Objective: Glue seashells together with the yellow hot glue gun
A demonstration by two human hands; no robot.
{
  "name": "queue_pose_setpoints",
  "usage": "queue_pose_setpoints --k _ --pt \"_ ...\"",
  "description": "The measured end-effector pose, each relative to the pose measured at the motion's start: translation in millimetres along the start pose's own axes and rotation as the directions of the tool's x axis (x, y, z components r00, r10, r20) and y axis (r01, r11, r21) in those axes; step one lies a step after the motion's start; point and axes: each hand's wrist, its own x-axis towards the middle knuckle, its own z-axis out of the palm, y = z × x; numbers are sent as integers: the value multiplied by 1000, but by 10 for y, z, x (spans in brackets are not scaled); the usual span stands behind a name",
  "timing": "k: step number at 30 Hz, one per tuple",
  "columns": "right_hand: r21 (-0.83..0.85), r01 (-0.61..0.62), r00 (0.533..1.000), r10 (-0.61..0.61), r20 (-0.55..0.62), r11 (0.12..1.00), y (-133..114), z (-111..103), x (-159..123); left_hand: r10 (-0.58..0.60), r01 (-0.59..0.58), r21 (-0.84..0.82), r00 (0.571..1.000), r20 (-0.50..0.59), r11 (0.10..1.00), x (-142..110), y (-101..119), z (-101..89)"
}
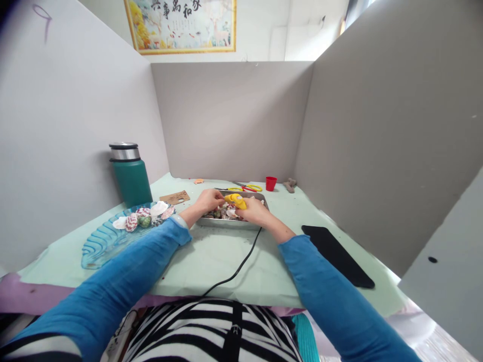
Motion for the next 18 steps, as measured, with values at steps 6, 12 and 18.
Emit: queue_pose_setpoints --k 6,12,18 --pt "-163 27 999 -32 -32 986 -7 0 -8 29 -29 17 1000 11 999 54 -56 51" --pt "-200 -3 1000 -3 -28 980 -85 -17 -46 28 -28 17 999 17 999 74 -78 70" --pt "-179 -38 999 33 -33 983 -102 -32 -39 -11 10 -22 1000 -6 1000 73 -85 64"
